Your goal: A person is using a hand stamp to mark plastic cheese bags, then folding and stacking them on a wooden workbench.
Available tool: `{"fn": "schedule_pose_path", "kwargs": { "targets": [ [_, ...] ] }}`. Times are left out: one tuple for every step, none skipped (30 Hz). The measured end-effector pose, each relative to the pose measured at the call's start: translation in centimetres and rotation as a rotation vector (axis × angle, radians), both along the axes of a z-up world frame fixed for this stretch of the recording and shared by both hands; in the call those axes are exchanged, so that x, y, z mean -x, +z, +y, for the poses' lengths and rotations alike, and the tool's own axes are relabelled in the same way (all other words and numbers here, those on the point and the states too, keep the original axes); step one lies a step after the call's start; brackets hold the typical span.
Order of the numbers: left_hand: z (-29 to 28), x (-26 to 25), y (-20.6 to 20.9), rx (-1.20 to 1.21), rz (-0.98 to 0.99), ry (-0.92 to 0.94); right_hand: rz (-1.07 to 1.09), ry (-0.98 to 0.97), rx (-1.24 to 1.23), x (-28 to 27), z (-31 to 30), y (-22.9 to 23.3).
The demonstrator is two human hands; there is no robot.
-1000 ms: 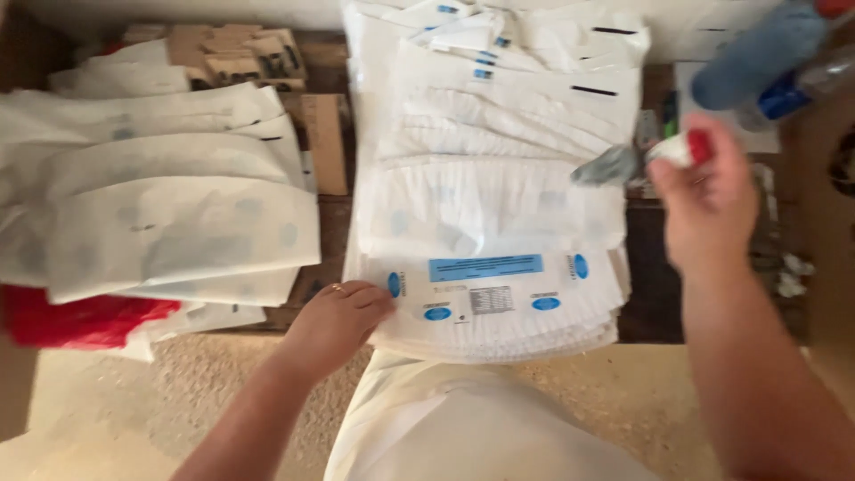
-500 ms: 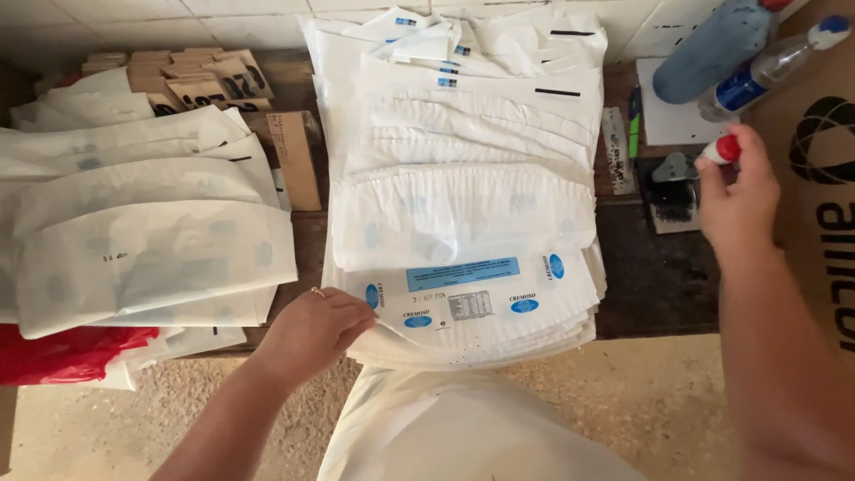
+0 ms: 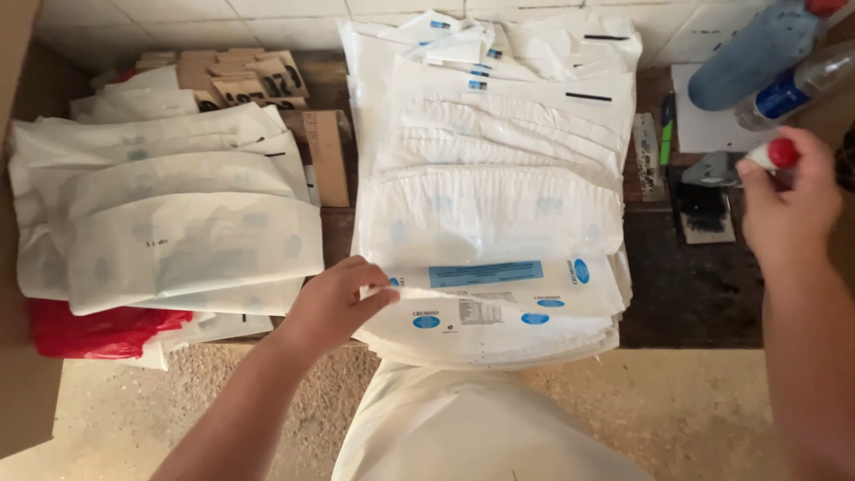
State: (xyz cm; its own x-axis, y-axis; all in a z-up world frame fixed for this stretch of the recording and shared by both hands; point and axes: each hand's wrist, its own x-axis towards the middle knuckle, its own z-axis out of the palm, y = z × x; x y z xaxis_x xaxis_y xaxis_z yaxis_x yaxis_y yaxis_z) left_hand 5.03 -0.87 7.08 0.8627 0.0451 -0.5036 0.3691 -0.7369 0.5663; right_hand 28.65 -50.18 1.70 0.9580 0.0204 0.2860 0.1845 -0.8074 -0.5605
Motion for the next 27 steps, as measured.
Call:
{"fn": "schedule_pose_path", "kwargs": {
  "targets": [
    [-0.1,-0.6,0.7,-0.011,-0.010,0.051,-0.160,0.120,-0.106,0.5,0.5,0.2],
    [-0.5,-0.8,1.3,-0.016,-0.012,0.108,-0.310,0.246,-0.207,1.2,0.8,0.4],
    [-0.8,-1.3,1.7,-0.012,-0.008,0.121,-0.305,0.259,-0.206,3.1,2.8,1.4],
    [-1.0,-2.0,2.1,0.102,0.022,0.276,-0.220,0.161,-0.303,5.1,4.8,2.4],
    [-1.2,-2.6,2.6,0.217,0.051,0.430,-0.130,0.064,-0.399,7.1,6.7,3.5],
    [-1.1,-3.1,0.9,0.217,0.046,0.436,-0.133,0.072,-0.400,8.6,10.7,6.4],
    [-1.0,-3.6,-0.8,0.357,-0.146,0.465,0.300,-0.030,-0.226,10.9,14.7,9.2],
    [-0.8,-4.2,-2.4,0.491,-0.340,0.483,0.728,-0.141,-0.046,14.1,18.9,12.0],
    [-1.4,-4.0,-1.7,0.487,-0.345,0.484,0.724,-0.137,-0.050,14.8,19.4,8.7],
    [-2.0,-3.7,-1.0,0.438,-0.455,0.426,0.370,0.265,-0.203,15.6,19.9,5.3],
    [-2.6,-3.5,-0.4,0.389,-0.564,0.365,-0.002,0.655,-0.346,16.4,20.5,1.9],
    [-2.4,-2.9,-0.9,0.387,-0.560,0.361,0.000,0.650,-0.349,16.8,21.6,1.1],
    [-2.2,-2.4,-1.3,0.245,-0.567,0.256,-0.092,0.704,-0.302,17.2,22.8,0.3],
    [-2.1,-1.8,-1.9,0.107,-0.571,0.153,-0.180,0.757,-0.251,17.5,23.9,-0.4],
    [-1.7,-1.0,-2.6,0.111,-0.566,0.151,-0.175,0.753,-0.249,18.0,24.2,-1.6],
    [-1.2,-0.3,-3.2,0.061,-0.446,-0.032,-0.267,0.761,-0.195,18.2,24.7,-2.7],
    [-0.7,0.5,-3.8,0.011,-0.324,-0.212,-0.359,0.767,-0.141,18.5,25.2,-3.8],
    [0.1,1.5,-5.4,0.013,-0.328,-0.206,-0.360,0.774,-0.137,18.2,25.2,-3.4],
    [0.8,2.5,-6.9,-0.076,-0.403,-0.384,-0.249,0.765,-0.127,17.9,25.3,-3.0],
    [1.7,3.8,-8.4,-0.167,-0.473,-0.564,-0.135,0.752,-0.121,17.9,25.5,-2.7],
    [1.7,4.5,-8.4,-0.167,-0.472,-0.561,-0.134,0.755,-0.121,17.2,25.3,-2.3],
    [2.0,4.8,-8.2,-0.154,-0.488,-0.554,0.023,0.700,-0.363,16.4,25.4,-1.9],
    [2.3,5.1,-8.0,-0.141,-0.505,-0.548,0.182,0.636,-0.603,15.5,25.5,-1.5],
    [2.5,5.1,-8.3,-0.143,-0.509,-0.542,0.179,0.642,-0.600,14.8,24.7,-0.9],
    [2.7,5.1,-8.6,-0.134,-0.587,-0.521,0.220,0.561,-0.693,14.1,24.0,-0.4],
    [2.6,5.4,-9.0,-0.119,-0.659,-0.494,0.270,0.477,-0.779,13.7,23.1,0.0],
    [2.6,5.6,-9.8,-0.115,-0.658,-0.483,0.278,0.484,-0.772,13.3,22.2,0.2]
  ]
}}
